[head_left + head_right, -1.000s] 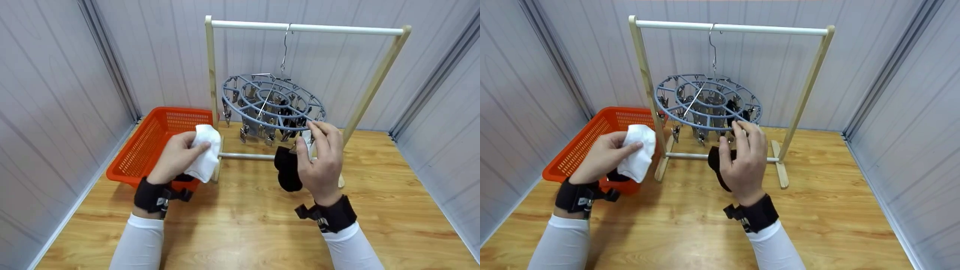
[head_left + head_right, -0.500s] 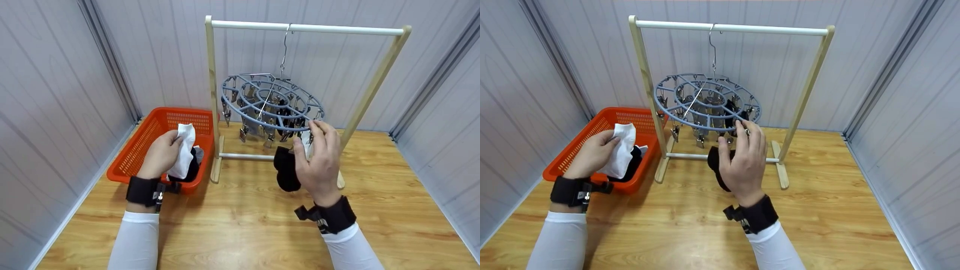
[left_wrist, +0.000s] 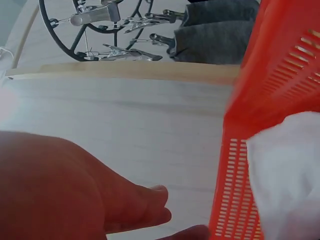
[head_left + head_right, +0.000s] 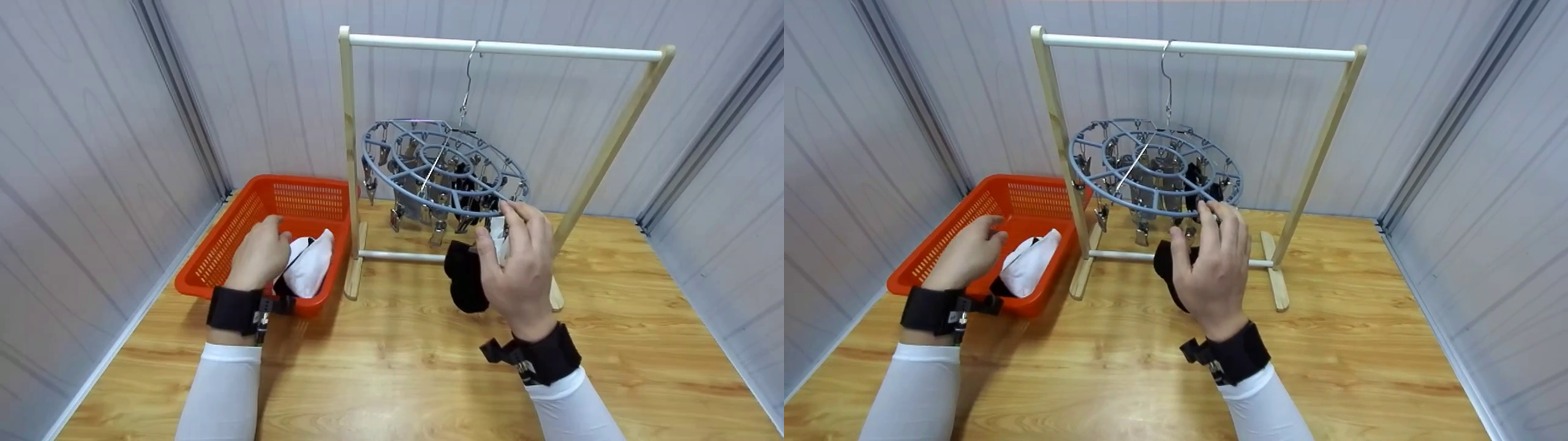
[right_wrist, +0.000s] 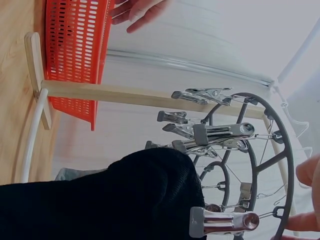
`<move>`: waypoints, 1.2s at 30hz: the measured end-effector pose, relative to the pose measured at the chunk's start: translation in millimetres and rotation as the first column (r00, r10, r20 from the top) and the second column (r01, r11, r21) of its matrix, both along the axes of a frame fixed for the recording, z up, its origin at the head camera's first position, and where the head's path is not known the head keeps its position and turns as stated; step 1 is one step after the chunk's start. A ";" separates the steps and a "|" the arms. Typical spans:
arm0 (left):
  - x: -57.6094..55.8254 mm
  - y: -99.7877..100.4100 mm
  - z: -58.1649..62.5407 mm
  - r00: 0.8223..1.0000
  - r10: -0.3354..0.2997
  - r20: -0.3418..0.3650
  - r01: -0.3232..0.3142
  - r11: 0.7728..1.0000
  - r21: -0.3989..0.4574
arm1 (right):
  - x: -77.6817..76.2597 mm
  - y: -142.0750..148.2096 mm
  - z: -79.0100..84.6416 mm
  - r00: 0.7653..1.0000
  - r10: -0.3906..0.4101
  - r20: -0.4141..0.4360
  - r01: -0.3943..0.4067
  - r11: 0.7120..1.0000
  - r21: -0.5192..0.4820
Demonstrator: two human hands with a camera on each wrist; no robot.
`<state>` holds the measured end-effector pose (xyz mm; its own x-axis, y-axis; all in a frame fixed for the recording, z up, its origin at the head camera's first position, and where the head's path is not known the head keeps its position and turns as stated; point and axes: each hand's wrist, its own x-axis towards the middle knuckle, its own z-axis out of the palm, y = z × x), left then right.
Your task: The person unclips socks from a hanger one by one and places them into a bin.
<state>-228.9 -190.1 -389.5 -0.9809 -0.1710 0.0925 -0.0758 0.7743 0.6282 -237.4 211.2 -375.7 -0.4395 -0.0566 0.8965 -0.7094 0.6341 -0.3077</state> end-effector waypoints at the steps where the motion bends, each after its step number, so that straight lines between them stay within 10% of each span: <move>1: 0.6 0.7 1.1 1.000 0.006 -0.007 -0.006 1.000 0.004 | 0.4 -0.1 0.0 1.000 0.002 -0.003 -0.002 1.000 0.002; 11: 0.9 31.0 3.8 0.983 -0.067 -0.171 0.094 0.983 0.157 | 5.4 -6.2 -0.8 0.998 0.061 -0.018 -0.060 0.998 0.017; 22: 8.5 87.6 -3.1 0.927 -0.300 -0.227 0.352 0.904 0.243 | 8.4 -7.5 0.8 0.984 0.162 -0.077 -0.163 0.987 0.004; 36: 10.3 146.3 -32.2 0.884 -0.403 -0.236 0.466 0.795 0.389 | 1.0 -2.3 -1.1 1.000 0.012 0.015 -0.012 1.000 0.011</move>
